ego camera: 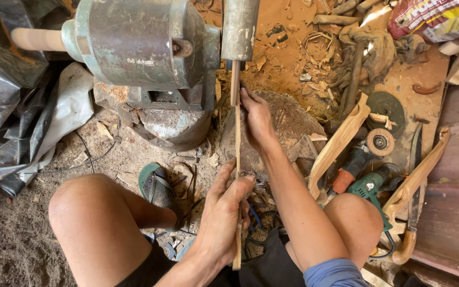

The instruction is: The person shapes a long wooden piece using a bench grinder, repeatedly pressing the wood against the spinning wheel to smooth and thin its edges. The person then uses a handheld angle grinder to further smooth the surface of the wood.

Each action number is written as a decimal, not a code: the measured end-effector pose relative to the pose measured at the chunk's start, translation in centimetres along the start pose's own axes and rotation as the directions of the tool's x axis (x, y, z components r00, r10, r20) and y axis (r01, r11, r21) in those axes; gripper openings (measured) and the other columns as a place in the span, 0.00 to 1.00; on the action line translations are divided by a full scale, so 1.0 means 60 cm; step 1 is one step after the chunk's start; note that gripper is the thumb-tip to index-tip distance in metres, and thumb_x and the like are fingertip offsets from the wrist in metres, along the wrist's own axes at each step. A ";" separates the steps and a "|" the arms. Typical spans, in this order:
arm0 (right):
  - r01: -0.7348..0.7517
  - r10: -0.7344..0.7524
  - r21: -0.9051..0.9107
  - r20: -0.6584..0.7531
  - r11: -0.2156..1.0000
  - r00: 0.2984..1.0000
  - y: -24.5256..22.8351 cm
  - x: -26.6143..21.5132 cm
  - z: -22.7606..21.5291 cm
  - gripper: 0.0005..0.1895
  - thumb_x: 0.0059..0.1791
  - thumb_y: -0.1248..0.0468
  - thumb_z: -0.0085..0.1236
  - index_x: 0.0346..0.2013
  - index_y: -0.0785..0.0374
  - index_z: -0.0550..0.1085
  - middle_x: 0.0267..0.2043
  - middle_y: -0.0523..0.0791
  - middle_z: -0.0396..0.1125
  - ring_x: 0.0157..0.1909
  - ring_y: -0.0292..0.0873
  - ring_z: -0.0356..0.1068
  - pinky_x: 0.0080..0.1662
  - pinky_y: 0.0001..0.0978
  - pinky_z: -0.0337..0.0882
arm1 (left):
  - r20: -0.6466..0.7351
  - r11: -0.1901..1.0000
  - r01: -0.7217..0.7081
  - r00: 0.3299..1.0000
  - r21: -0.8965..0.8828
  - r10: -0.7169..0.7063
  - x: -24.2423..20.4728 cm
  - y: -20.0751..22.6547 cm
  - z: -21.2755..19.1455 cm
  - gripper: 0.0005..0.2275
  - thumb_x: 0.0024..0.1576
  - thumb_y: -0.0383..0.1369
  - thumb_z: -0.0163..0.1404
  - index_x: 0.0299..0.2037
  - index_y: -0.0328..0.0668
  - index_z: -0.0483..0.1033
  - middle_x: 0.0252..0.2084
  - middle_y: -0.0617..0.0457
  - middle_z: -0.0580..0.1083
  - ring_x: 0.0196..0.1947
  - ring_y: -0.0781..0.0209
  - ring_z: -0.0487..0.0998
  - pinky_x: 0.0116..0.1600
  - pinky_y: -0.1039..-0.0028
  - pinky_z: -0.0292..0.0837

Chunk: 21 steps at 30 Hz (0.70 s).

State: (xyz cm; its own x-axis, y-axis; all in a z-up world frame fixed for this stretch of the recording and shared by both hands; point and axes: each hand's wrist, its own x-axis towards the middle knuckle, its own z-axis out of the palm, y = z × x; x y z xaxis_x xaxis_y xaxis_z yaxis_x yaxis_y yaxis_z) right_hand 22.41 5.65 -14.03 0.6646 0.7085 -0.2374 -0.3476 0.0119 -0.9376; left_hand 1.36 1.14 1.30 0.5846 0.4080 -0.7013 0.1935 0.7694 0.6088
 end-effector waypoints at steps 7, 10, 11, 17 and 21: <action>0.021 -0.020 -0.050 0.012 0.999 1.000 -0.007 -0.006 0.002 0.28 0.58 0.60 0.37 0.72 0.67 0.59 0.46 0.46 0.70 0.44 0.32 0.65 0.53 0.22 0.63 | -0.035 0.999 0.047 0.998 -0.026 -0.048 -0.003 0.007 0.004 0.37 0.50 0.33 0.51 0.74 0.46 0.53 0.28 0.57 0.67 0.21 0.70 0.62 0.21 0.78 0.59; 0.003 -0.003 -0.017 0.002 1.000 1.000 -0.002 -0.002 -0.002 0.27 0.58 0.59 0.38 0.72 0.68 0.60 0.36 0.45 0.67 0.34 0.35 0.62 0.44 0.25 0.66 | -0.020 0.998 0.046 0.999 -0.032 -0.047 0.001 0.007 0.004 0.37 0.50 0.34 0.52 0.74 0.46 0.53 0.28 0.57 0.65 0.21 0.70 0.62 0.22 0.78 0.59; -0.015 0.015 0.013 -0.005 1.000 1.000 -0.002 0.000 -0.003 0.27 0.58 0.60 0.38 0.71 0.69 0.60 0.35 0.44 0.67 0.33 0.35 0.62 0.42 0.24 0.67 | -0.009 0.999 0.039 0.999 -0.031 -0.039 0.003 0.007 0.003 0.37 0.51 0.34 0.52 0.74 0.46 0.54 0.28 0.58 0.65 0.21 0.71 0.62 0.22 0.79 0.59; -0.008 0.008 0.000 -0.006 1.000 1.000 -0.018 0.015 -0.003 0.27 0.58 0.60 0.38 0.69 0.72 0.62 0.37 0.45 0.68 0.33 0.35 0.63 0.41 0.25 0.69 | -0.007 1.000 0.002 1.000 -0.010 -0.002 0.014 0.011 0.010 0.37 0.51 0.35 0.52 0.75 0.47 0.55 0.28 0.57 0.65 0.21 0.70 0.61 0.22 0.79 0.59; 0.021 -0.021 -0.006 -0.006 1.000 1.000 -0.028 0.014 0.000 0.27 0.57 0.60 0.38 0.70 0.71 0.59 0.44 0.46 0.71 0.42 0.34 0.68 0.49 0.23 0.71 | -0.002 1.000 0.003 1.000 -0.026 -0.003 0.013 0.014 0.011 0.37 0.49 0.35 0.52 0.73 0.48 0.55 0.28 0.61 0.67 0.20 0.72 0.62 0.22 0.79 0.59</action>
State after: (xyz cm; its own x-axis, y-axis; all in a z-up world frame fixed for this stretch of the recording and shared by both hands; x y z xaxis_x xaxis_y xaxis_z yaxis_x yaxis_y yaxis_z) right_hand 23.55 6.25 -12.67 0.6759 0.7037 -0.2191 -0.3298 0.0229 -0.9438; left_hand 2.52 1.78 1.51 0.5826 0.4069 -0.7036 0.1742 0.7830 0.5971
